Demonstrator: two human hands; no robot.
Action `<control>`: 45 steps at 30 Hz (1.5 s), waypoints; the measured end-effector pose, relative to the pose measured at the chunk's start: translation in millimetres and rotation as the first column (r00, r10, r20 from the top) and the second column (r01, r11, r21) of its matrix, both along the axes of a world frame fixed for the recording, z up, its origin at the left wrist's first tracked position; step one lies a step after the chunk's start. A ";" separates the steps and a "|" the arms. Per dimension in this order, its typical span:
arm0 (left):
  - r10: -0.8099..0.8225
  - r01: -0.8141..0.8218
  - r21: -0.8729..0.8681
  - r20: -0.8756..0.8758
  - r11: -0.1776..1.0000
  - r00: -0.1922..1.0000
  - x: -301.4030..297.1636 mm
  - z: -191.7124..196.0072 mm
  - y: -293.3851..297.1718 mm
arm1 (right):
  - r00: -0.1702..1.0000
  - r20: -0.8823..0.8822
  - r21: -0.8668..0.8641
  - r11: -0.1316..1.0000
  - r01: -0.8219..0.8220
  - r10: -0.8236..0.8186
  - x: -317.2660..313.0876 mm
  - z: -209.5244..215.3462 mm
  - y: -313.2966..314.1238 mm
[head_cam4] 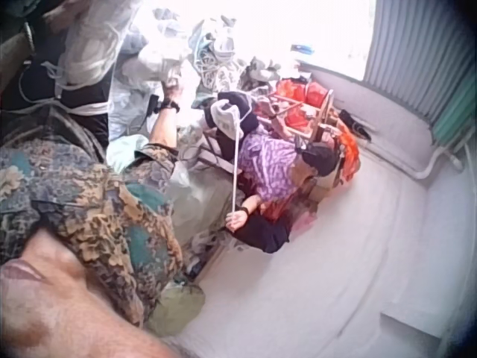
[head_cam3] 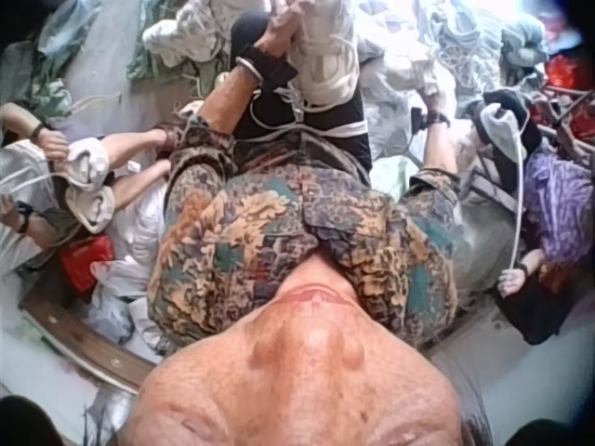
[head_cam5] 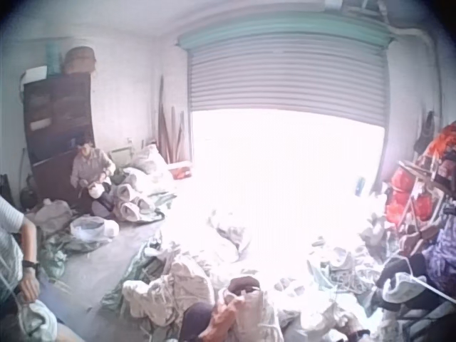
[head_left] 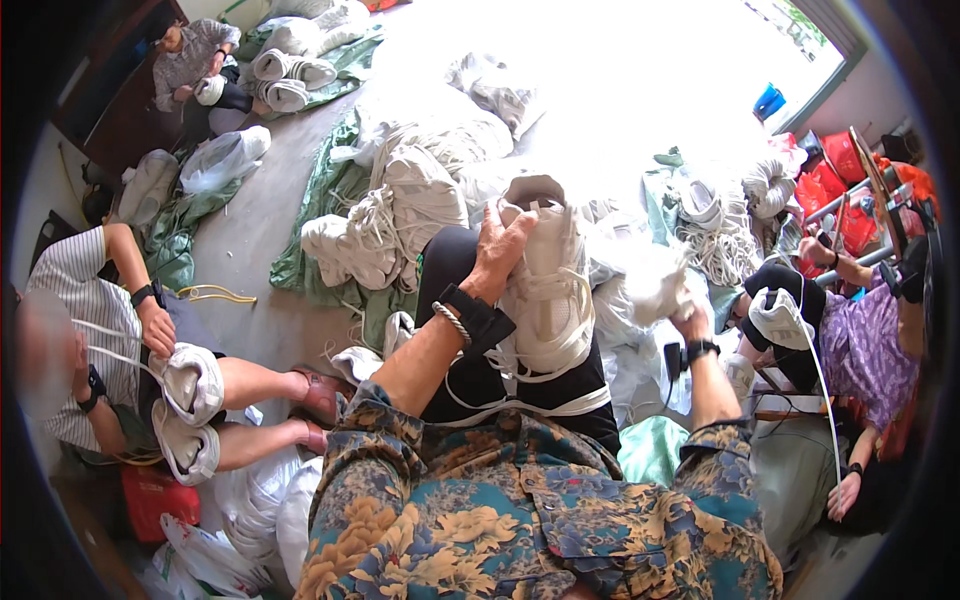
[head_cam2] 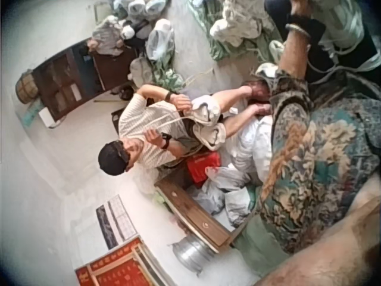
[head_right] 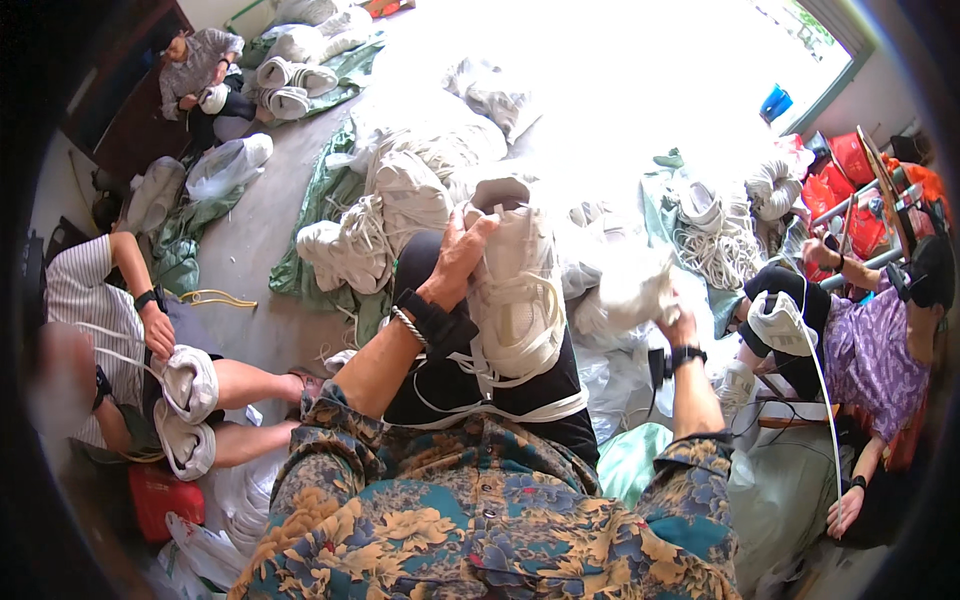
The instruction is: Lacing white sneakers in a shoe manufacturing facility.
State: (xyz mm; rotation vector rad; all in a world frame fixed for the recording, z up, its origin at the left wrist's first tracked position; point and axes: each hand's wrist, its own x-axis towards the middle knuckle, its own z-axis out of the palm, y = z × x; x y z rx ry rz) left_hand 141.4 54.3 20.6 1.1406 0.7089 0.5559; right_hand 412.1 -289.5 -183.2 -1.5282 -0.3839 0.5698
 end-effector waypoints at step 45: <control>-0.354 0.394 -0.263 0.185 0.881 0.917 -89.3 11.7 -33.3 | 0.753 -0.028 -0.332 0.705 -0.627 0.657 -170.4 187.4 120.2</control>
